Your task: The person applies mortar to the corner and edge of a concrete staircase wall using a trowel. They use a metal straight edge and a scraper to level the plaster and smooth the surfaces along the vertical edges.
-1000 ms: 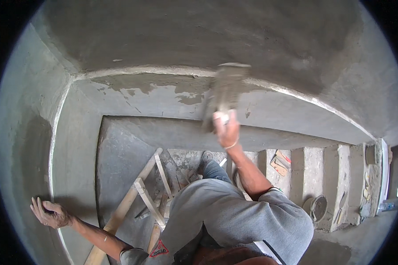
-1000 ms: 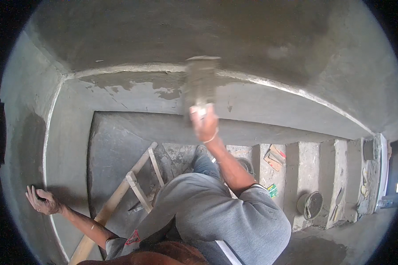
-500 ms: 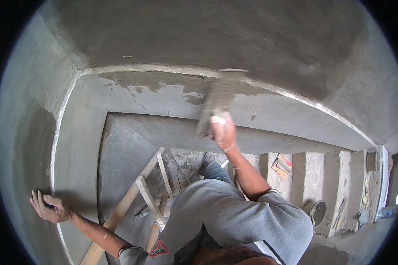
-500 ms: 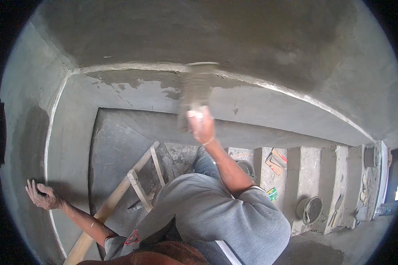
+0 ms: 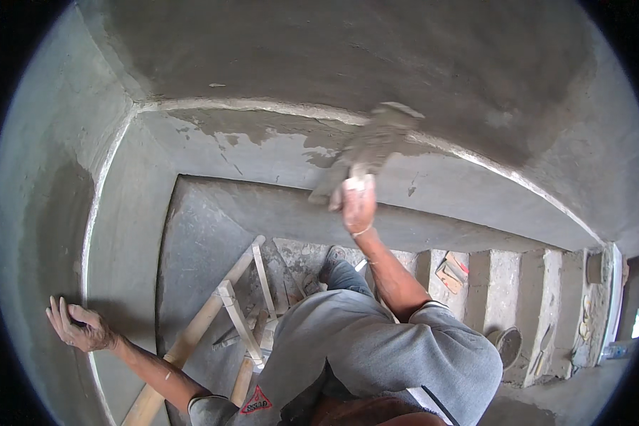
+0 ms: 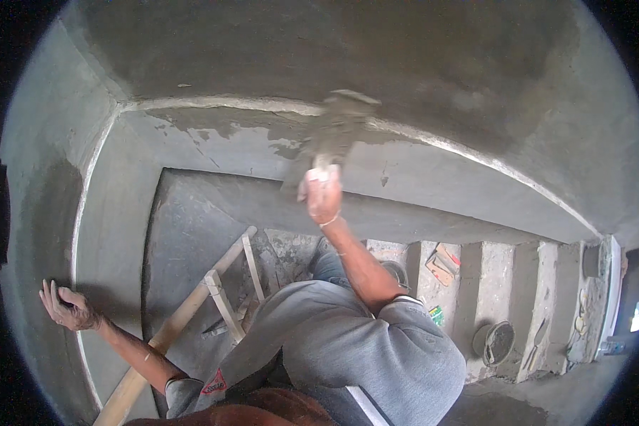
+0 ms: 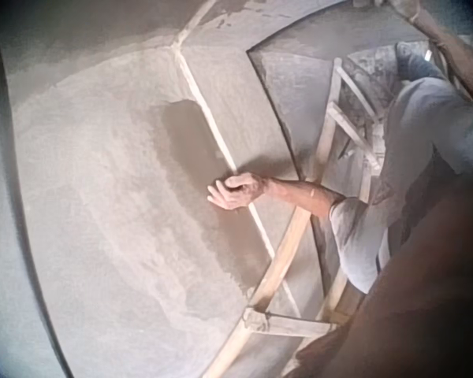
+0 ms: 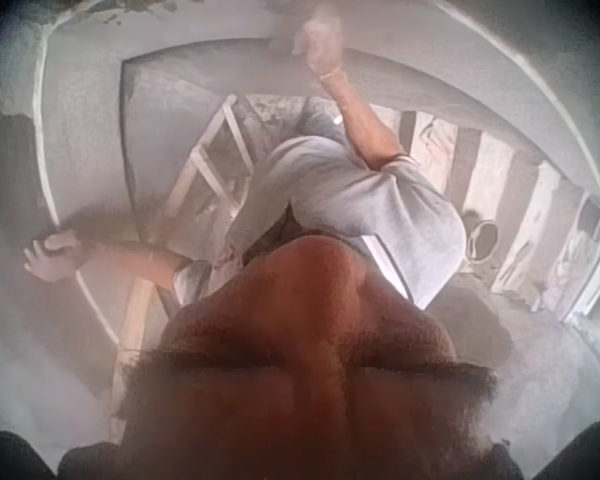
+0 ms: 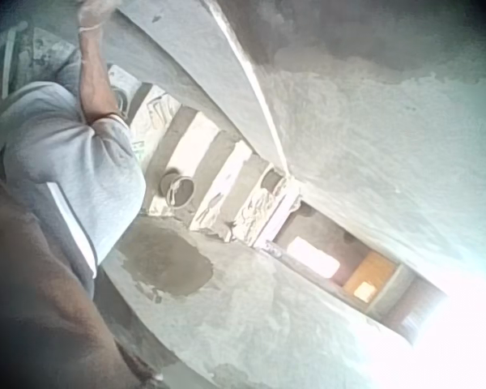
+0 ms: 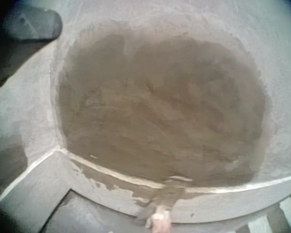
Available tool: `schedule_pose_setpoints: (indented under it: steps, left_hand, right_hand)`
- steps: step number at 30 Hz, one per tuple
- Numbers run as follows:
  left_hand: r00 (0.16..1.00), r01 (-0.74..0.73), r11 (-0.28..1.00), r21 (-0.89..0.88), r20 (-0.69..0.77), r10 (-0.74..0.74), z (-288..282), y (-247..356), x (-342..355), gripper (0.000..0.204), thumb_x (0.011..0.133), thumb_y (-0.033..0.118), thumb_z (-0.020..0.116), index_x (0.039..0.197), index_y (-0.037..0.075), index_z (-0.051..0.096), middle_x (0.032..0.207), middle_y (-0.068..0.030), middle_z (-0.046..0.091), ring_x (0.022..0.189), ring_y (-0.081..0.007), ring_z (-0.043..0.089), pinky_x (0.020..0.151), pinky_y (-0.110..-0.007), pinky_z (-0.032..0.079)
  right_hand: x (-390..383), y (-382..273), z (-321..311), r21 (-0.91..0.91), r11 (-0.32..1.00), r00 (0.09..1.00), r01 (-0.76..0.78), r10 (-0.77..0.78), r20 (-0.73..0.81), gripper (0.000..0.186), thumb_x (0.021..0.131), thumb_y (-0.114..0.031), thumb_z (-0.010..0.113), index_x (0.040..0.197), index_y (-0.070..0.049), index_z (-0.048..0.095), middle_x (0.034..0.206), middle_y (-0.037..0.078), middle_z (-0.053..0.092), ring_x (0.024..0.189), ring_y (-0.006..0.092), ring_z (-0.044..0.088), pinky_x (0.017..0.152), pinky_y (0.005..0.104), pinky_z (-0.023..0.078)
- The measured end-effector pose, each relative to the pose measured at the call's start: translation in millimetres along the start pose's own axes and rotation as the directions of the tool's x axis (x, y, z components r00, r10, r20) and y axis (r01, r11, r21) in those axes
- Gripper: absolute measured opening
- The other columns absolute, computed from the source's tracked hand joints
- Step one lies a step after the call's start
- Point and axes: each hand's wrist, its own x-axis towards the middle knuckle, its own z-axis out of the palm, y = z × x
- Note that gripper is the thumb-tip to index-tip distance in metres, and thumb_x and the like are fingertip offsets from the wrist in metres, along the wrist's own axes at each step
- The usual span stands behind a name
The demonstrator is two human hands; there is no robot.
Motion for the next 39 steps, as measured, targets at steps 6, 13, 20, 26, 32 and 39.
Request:
schedule_pose_setpoints:
  steps: [6,13,20,26,32,39]
  left_hand:
    - [1.0,0.012,1.0,0.013,0.004,-0.012,-1.6,1.2,2.2,0.015,0.087,0.006,0.051,0.092,-0.002,0.062,0.099,-0.0125,0.065,0.097,-0.0309,0.06,0.087,-0.039,0.047]
    - [0.999,-0.022,1.0,0.012,-0.023,0.022,-0.9,-4.9,-0.1,0.016,0.087,0.007,0.051,0.092,-0.002,0.062,0.097,-0.0123,0.065,0.096,-0.0303,0.06,0.087,-0.039,0.047]
    - [1.0,-0.028,0.999,-0.029,-0.009,0.027,-2.0,-4.5,0.9,0.017,0.087,0.008,0.051,0.091,-0.003,0.062,0.098,-0.0125,0.065,0.096,-0.0306,0.06,0.088,-0.039,0.047]
    - [1.0,0.009,1.0,-0.01,0.007,-0.009,-1.9,1.7,2.3,0.016,0.087,0.007,0.051,0.093,-0.002,0.062,0.101,-0.0131,0.064,0.099,-0.0311,0.058,0.09,-0.039,0.045]
    - [1.0,0.02,0.999,-0.033,0.023,-0.02,0.2,2.8,1.3,0.016,0.086,0.003,0.05,0.098,-0.002,0.06,0.103,-0.0139,0.063,0.101,-0.0309,0.058,0.09,-0.038,0.045]
    - [0.998,0.027,1.0,0.011,0.058,-0.027,-6.7,-1.7,-2.1,0.015,0.085,0.003,0.051,0.095,-0.001,0.061,0.103,-0.0127,0.063,0.101,-0.0308,0.058,0.09,-0.038,0.045]
  right_hand:
    - [-29.7,-7.7,31.1,-0.382,0.923,0.991,0.042,0.01,0.135,0.027,0.086,-0.023,0.056,0.086,0.001,0.045,0.06,0.018,0.055,0.053,0.0325,0.057,0.049,0.0401,0.042]
    - [-21.7,-4.5,-71.0,-0.447,0.885,0.946,-0.133,-0.021,-0.323,0.025,0.089,-0.024,0.053,0.091,0.0,0.046,0.059,0.01,0.055,0.049,0.0199,0.055,0.045,0.0341,0.042]
    - [-38.8,-25.5,-81.6,0.416,0.906,0.898,-0.082,0.248,-0.363,0.017,0.094,-0.024,0.044,0.098,-0.009,0.038,0.053,0.003,0.038,0.039,0.0119,0.038,0.035,0.0266,0.035]
    - [-8.2,14.8,-13.4,-0.079,0.982,0.983,-0.172,0.176,0.05,0.023,0.09,-0.023,0.05,0.094,-0.001,0.045,0.06,0.004,0.051,0.046,0.0131,0.049,0.042,0.0307,0.04]
    - [7.9,3.6,52.4,-0.262,0.965,0.936,0.01,0.083,0.341,0.025,0.085,-0.022,0.056,0.089,0.001,0.047,0.065,0.018,0.053,0.057,0.0372,0.051,0.054,0.0394,0.042]
    - [-25.3,-13.8,-22.0,0.073,0.991,0.971,-0.108,0.121,-0.208,0.019,0.088,-0.02,0.051,0.094,-0.002,0.05,0.071,0.006,0.054,0.057,0.013,0.054,0.05,0.0262,0.044]
